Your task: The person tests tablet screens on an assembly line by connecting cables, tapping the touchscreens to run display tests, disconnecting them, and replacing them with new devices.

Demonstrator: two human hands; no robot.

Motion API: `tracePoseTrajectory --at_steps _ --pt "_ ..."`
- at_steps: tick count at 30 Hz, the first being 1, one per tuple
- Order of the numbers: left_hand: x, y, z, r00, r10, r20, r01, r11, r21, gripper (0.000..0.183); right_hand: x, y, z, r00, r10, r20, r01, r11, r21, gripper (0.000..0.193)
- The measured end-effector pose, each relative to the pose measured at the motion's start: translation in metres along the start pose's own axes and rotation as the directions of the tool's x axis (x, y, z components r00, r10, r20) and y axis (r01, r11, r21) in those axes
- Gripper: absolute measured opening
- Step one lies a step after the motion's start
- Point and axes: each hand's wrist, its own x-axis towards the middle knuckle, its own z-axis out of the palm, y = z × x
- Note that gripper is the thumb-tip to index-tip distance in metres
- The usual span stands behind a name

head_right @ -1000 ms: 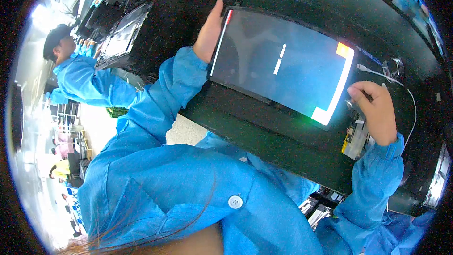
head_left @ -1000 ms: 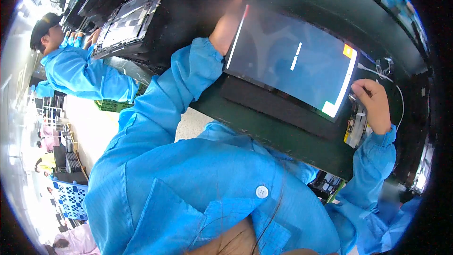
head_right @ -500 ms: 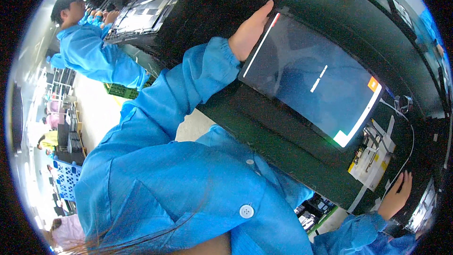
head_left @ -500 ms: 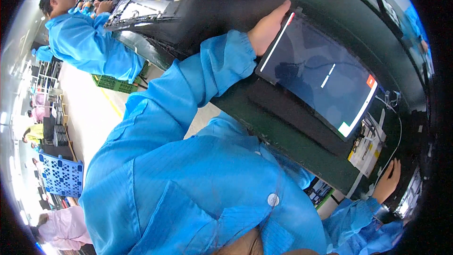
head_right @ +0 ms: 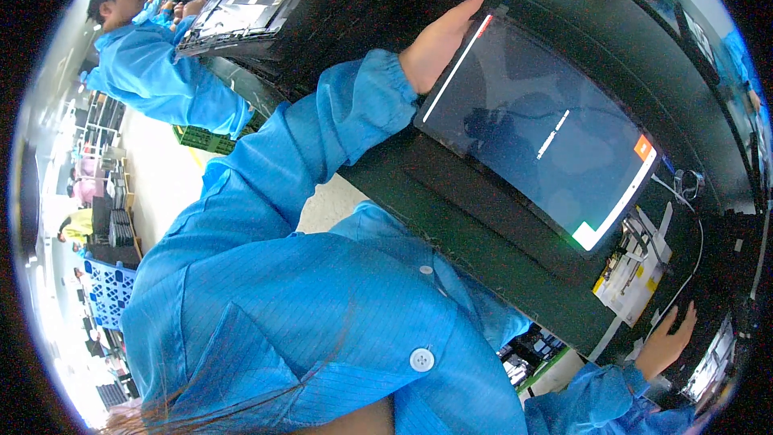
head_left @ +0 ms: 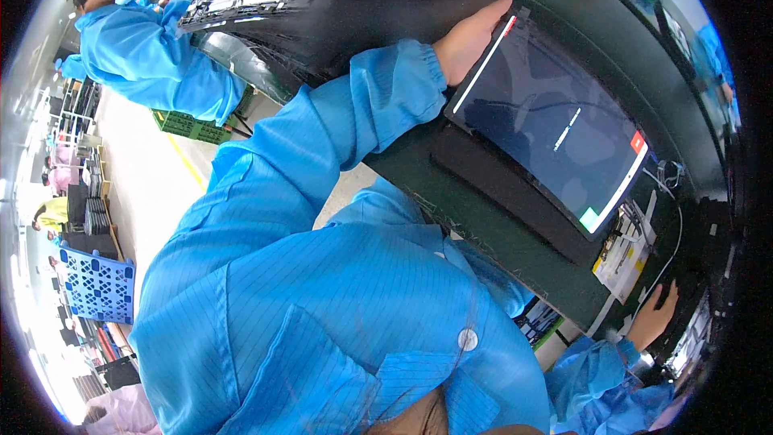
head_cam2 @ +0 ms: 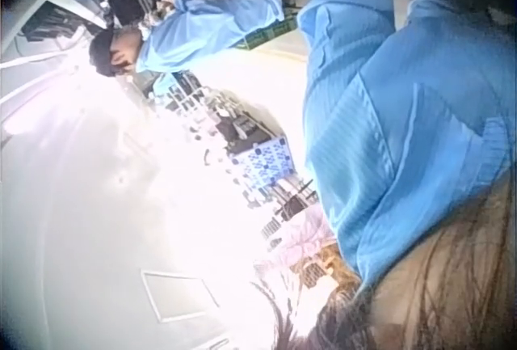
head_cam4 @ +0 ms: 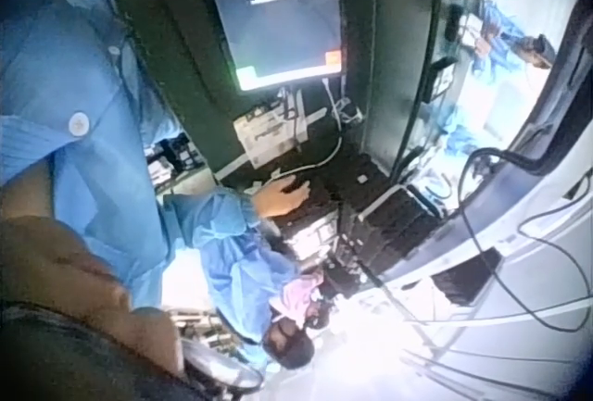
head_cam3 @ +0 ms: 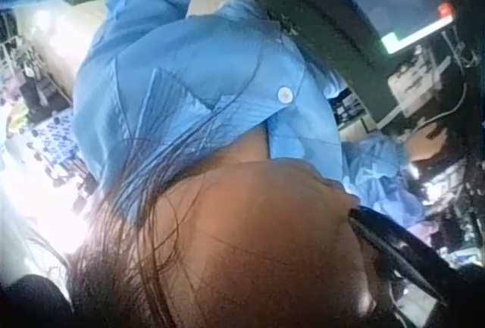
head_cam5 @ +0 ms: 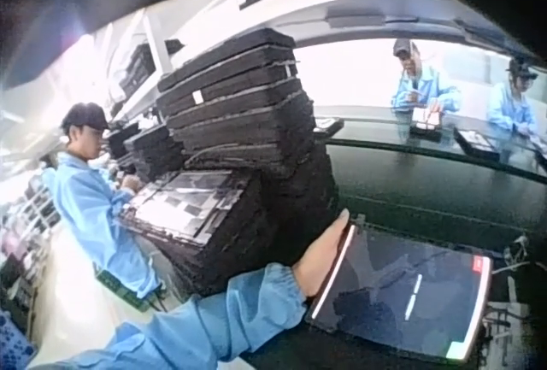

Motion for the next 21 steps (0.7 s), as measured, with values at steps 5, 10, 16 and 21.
tracePoseTrajectory --at_steps 5,10,16,21 --pt "0.001 0.0 -0.002 1.0 -0.009 0.0 0.009 1.0 0.008 0.051 0.002 -0.113 -0.017 0.976 -0.156 -0.154 0.203 0.91 0.362 0.049" --pt "0.0 0.0 -0.001 0.999 0.005 0.044 -0.005 1.0 -0.003 0.05 -0.005 -0.187 -0.024 0.922 -0.374 -0.104 0.388 0.87 0.303 0.072" --pt "-0.001 0.001 0.002 0.999 -0.001 0.042 0.0 0.999 0.034 0.058 0.037 -0.16 -0.024 0.959 -0.283 0.023 0.191 0.703 0.685 0.052" --pt "-0.003 0.003 0.002 0.999 -0.027 0.02 0.027 1.0 0.006 0.052 0.072 -0.13 -0.007 0.763 -0.427 0.484 -0.048 0.71 0.703 0.033"
